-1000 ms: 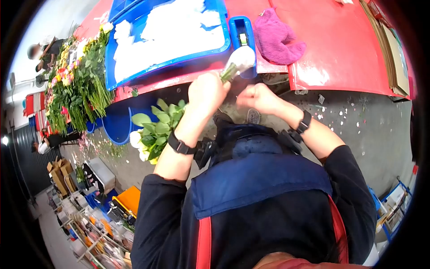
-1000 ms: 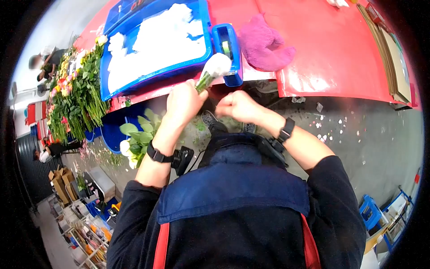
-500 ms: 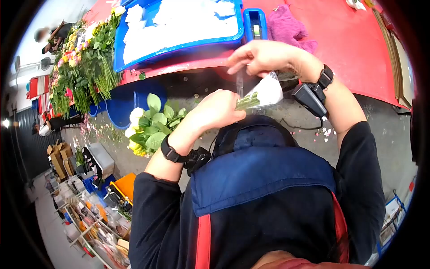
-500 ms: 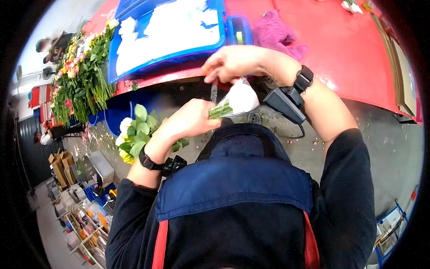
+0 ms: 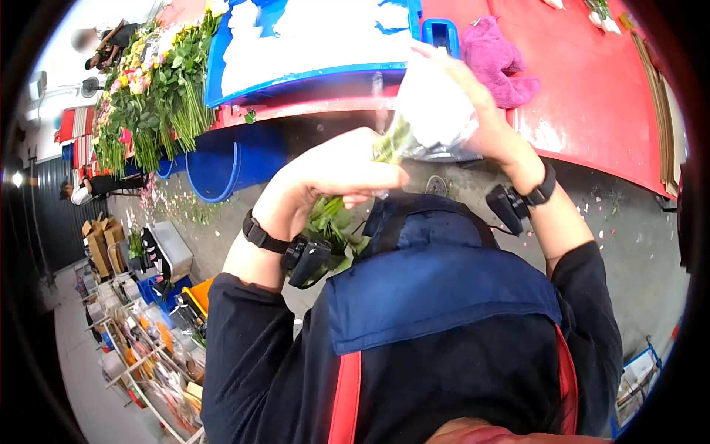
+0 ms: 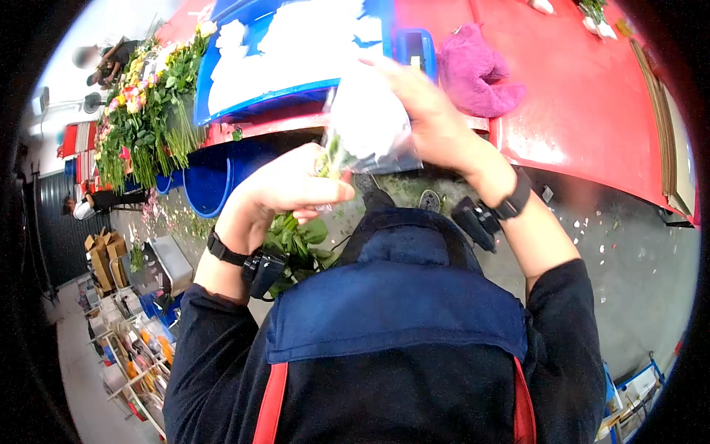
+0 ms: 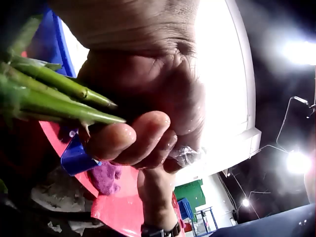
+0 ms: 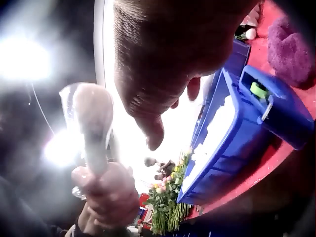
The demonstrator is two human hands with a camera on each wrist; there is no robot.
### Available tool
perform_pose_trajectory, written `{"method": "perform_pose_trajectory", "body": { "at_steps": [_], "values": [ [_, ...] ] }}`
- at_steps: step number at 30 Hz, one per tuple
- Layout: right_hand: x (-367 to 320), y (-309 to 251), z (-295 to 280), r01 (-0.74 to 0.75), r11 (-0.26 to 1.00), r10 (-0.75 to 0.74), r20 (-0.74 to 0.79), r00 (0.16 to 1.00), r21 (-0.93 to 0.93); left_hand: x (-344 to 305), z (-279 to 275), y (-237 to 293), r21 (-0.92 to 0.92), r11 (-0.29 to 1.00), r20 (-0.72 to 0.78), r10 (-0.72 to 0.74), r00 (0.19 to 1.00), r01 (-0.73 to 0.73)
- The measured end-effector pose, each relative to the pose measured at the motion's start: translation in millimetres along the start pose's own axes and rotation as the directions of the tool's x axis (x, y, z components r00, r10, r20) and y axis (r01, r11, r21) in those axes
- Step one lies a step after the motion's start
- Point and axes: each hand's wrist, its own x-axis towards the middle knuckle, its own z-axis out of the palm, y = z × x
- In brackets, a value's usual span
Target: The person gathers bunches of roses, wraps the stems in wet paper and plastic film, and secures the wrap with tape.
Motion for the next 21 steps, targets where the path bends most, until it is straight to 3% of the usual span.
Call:
{"method": "perform_pose_trajectory", "body": {
  "at_steps": [2,4,7,10,11,12,14,15,16,18,19,20,21],
  "values": [
    [7.4,11.0,2.5,0.169,0.985,-0.164,0.153,0.974,-0.022,4.9,4.2,1.0,-0.023,1.000,0.086,-0.009,0.996,0.011],
    [-10.0,33.2,13.1,-0.116,0.950,0.057,0.202,0.978,0.290,8.0,6.1,0.2,-0.046,0.999,0.107,-0.015,0.994,0.020],
    [-29.2,22.9,20.1,-0.287,0.826,0.261,0.122,0.958,0.485,13.1,6.9,-1.2,-0.067,0.998,0.080,-0.007,0.997,0.012],
    [-45.3,23.3,28.6,-0.196,0.920,0.202,0.018,0.979,0.338,21.6,12.3,-0.3,0.107,0.994,-0.084,0.018,0.996,-0.009],
    [-44.4,11.8,31.8,-0.290,0.868,0.330,-0.031,0.944,0.403,21.9,11.0,4.0,0.213,0.977,-0.170,0.026,0.985,0.011],
    [-49.6,4.4,32.5,-0.520,0.740,0.514,0.141,0.846,0.427,29.5,5.1,2.4,0.363,0.926,-0.288,0.010,0.958,0.100],
    [-50.3,-11.0,27.7,-0.798,0.394,0.695,0.420,0.584,0.456,67.2,-4.1,-33.5,0.797,0.603,-0.345,0.398,0.850,0.041],
    [-54.5,-10.7,32.7,-0.790,0.327,0.718,0.407,0.565,0.519,71.6,4.3,-32.3,0.849,0.514,-0.387,0.447,0.806,0.122],
    [-57.6,-12.1,30.1,-0.760,0.171,0.728,0.440,0.526,0.627,75.2,12.4,-31.5,0.884,0.420,-0.413,0.501,0.760,0.204],
    [-53.1,-20.2,14.3,-0.620,-0.139,0.721,0.508,0.471,0.772,87.0,13.2,-22.2,0.911,0.336,-0.391,0.521,0.759,0.239],
    [-52.5,-25.3,3.2,-0.603,-0.132,0.719,0.495,0.488,0.787,91.5,13.7,-15.4,0.931,0.296,-0.346,0.540,0.767,0.213],
    [-57.5,-25.4,-3.5,-0.623,0.422,0.722,0.171,0.670,0.659,95.2,15.4,-8.4,0.949,0.255,-0.301,0.556,0.775,0.185],
    [-62.7,-24.3,-11.8,-0.486,0.828,0.526,-0.086,0.846,0.279,103.7,22.5,0.9,0.954,0.229,-0.290,0.526,0.799,0.195]
  ]
}}
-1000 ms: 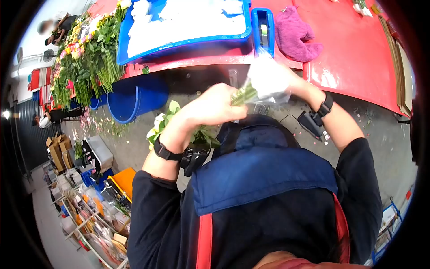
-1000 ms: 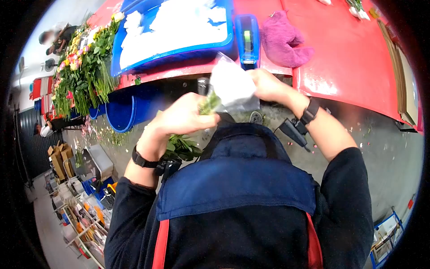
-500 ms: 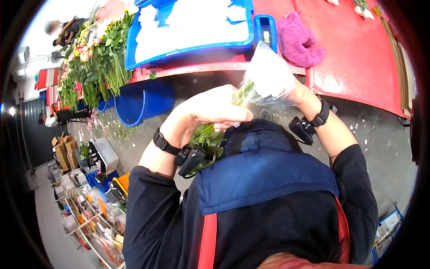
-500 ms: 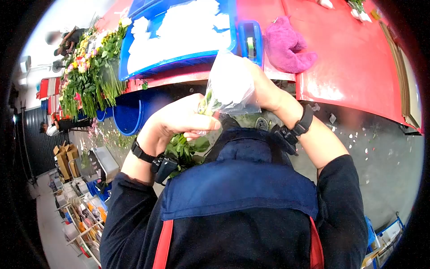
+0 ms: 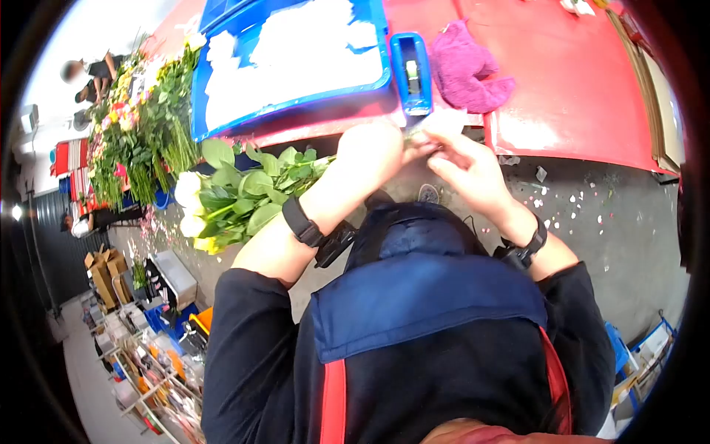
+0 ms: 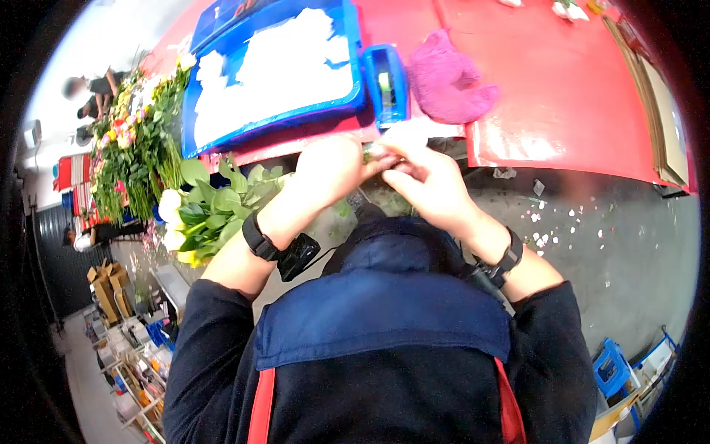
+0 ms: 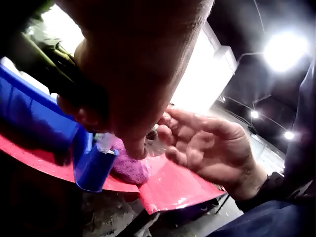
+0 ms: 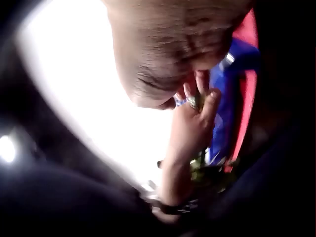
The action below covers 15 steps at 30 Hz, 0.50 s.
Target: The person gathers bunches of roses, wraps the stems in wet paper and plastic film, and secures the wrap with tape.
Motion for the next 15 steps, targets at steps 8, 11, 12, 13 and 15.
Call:
{"method": "perform_pose_trajectory", "body": {
  "at_steps": [8,11,12,13,15],
  "values": [
    [-37.3,33.1,-69.9,-0.210,0.815,0.325,0.125,0.938,-0.540,44.8,13.7,115.4,0.226,0.824,0.263,0.462,0.847,-0.520],
    [-63.9,60.6,-100.6,-0.317,0.857,0.222,-0.265,0.938,-0.407,80.4,28.9,138.6,0.378,0.624,-0.237,0.779,0.580,-0.684],
    [-71.4,84.9,-118.9,-0.275,0.683,0.089,-0.297,0.951,-0.677,85.5,23.7,147.1,0.262,0.617,-0.396,0.770,0.501,-0.742],
    [-71.5,98.5,-134.9,-0.196,0.542,-0.058,-0.270,0.961,-0.817,87.0,12.7,150.2,0.163,0.598,-0.548,0.716,0.432,-0.785],
    [-76.1,129.1,-178.8,-0.281,0.404,0.146,-0.242,0.959,-0.870,76.4,-4.0,136.5,-0.010,0.614,-0.546,0.658,0.519,-0.789]
  ]
}}
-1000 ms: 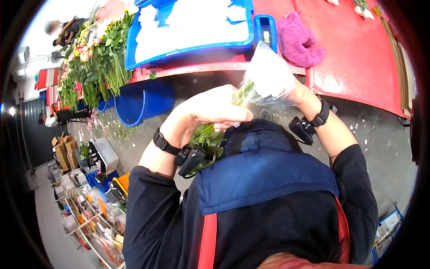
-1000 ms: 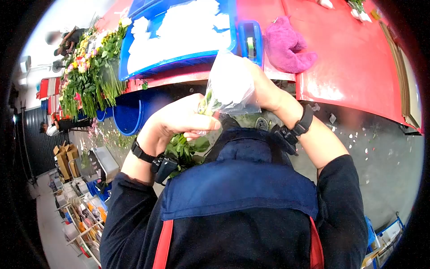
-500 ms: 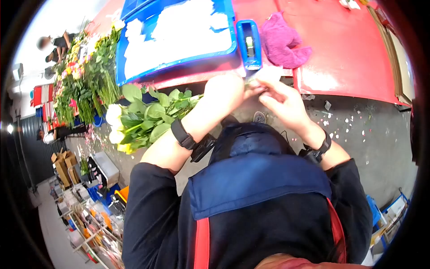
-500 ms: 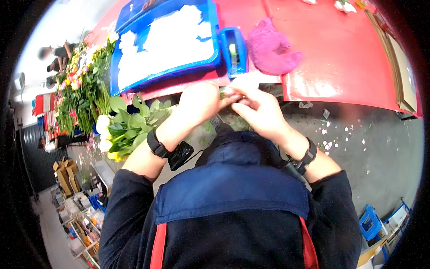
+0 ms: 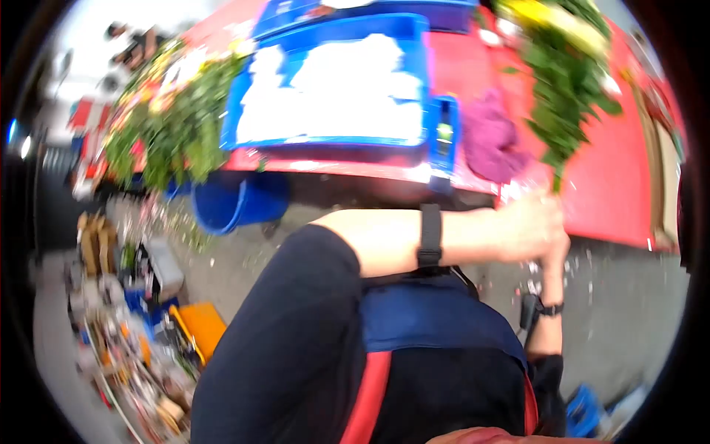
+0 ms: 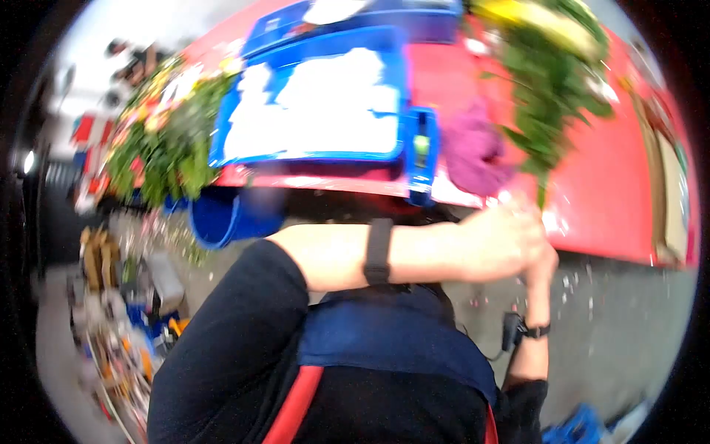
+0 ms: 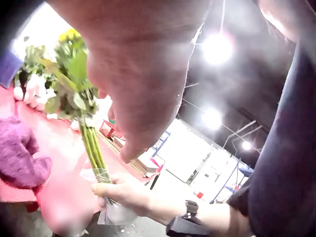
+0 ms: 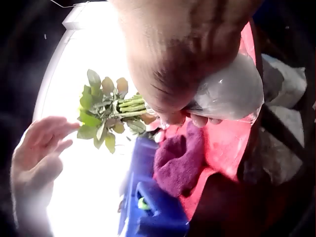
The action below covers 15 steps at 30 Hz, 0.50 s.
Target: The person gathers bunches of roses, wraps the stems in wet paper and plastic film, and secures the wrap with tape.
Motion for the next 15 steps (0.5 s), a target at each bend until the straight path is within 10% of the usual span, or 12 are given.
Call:
{"method": "perform_pose_trajectory", "body": {
  "at_steps": [1,3,6,10,15],
  "values": [
    [5.9,-25.3,-9.9,-0.193,0.795,0.328,-0.141,0.934,0.575,-15.9,-17.7,-4.9,0.032,0.999,0.064,-0.036,0.997,0.034],
    [14.2,49.6,27.8,-0.287,0.876,0.361,-0.131,0.923,0.387,-59.3,-34.4,-23.6,0.049,0.994,0.046,-0.100,0.994,0.098],
    [20.5,98.4,65.6,-0.337,0.720,0.419,0.006,0.908,0.606,-132.9,-95.5,-58.9,0.054,0.849,0.283,-0.518,0.807,0.526],
    [21.4,93.8,74.7,-0.384,0.682,0.456,0.049,0.889,0.622,-272.2,-168.5,-114.6,0.101,0.498,-0.179,-0.843,0.508,0.861],
    [14.7,133.7,52.8,-0.321,0.945,0.326,0.092,0.941,-0.061,-473.0,-283.5,-203.3,0.185,0.040,-0.485,-0.865,0.127,0.982]
  ]
}}
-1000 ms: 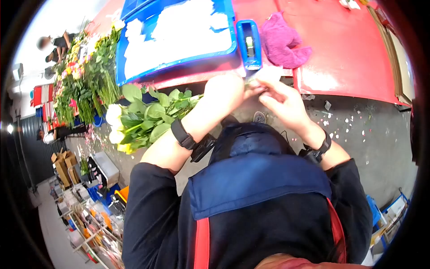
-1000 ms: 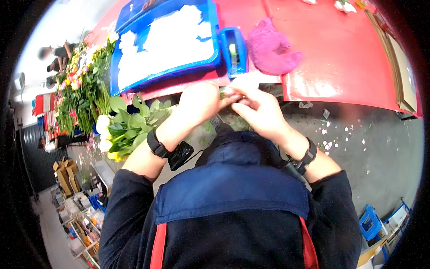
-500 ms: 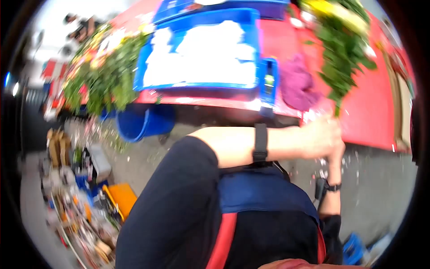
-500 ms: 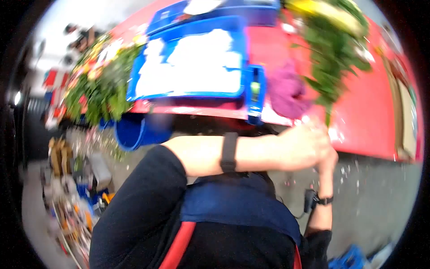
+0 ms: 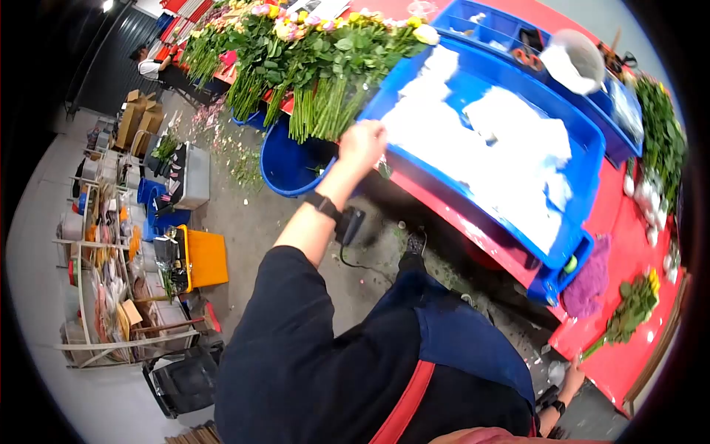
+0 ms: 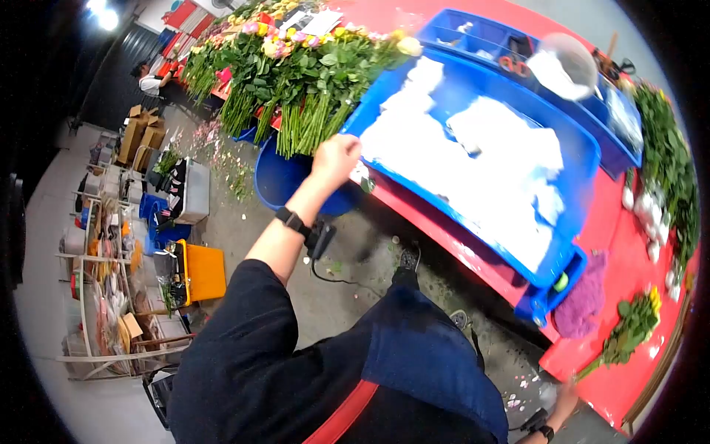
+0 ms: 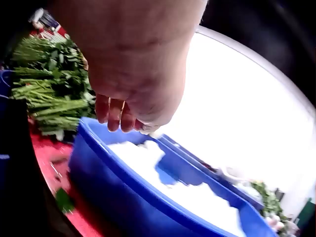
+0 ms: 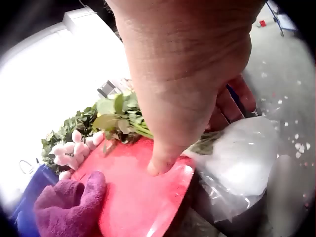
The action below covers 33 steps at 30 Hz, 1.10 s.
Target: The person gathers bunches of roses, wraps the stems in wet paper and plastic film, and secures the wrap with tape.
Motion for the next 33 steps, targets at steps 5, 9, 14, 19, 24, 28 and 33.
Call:
{"method": "perform_pose_trajectory", "body": {
  "at_steps": [5,9,14,19,24,28,33],
  "values": [
    [-16.3,-209.2,-93.4,-0.321,0.915,0.314,-0.069,0.947,-0.245,103.6,15.6,-135.1,0.174,0.912,-0.037,-0.371,0.928,0.372],
    [-8.1,-312.2,-81.1,0.069,0.993,-0.091,-0.251,0.964,-0.098,161.4,28.2,-164.7,0.296,0.831,0.124,-0.522,0.844,0.471],
    [-23.1,-523.6,-59.4,0.342,0.936,-0.339,-0.053,0.939,0.079,179.4,12.8,-177.1,0.030,0.857,0.079,-0.515,0.853,0.515],
    [-56.3,-692.5,-32.4,0.704,0.666,-0.717,-0.047,0.695,0.246,180.6,-5.3,-158.4,-0.182,0.946,-0.137,-0.295,0.946,0.269],
    [-79.3,-815.8,8.2,0.712,0.346,-0.919,0.067,0.389,0.611,141.9,-59.3,-71.5,-0.837,0.531,-0.045,-0.306,0.951,0.131],
    [-112.1,-853.6,25.8,0.429,0.375,-0.896,0.202,0.396,0.822,92.1,-83.3,6.0,-0.995,0.103,-0.050,-0.319,0.946,-0.018],
    [-109.9,-808.3,10.2,0.292,0.319,-0.935,0.249,0.251,0.902,22.4,-111.6,21.0,-0.932,0.335,0.028,-0.308,0.951,0.136]
  ]
}}
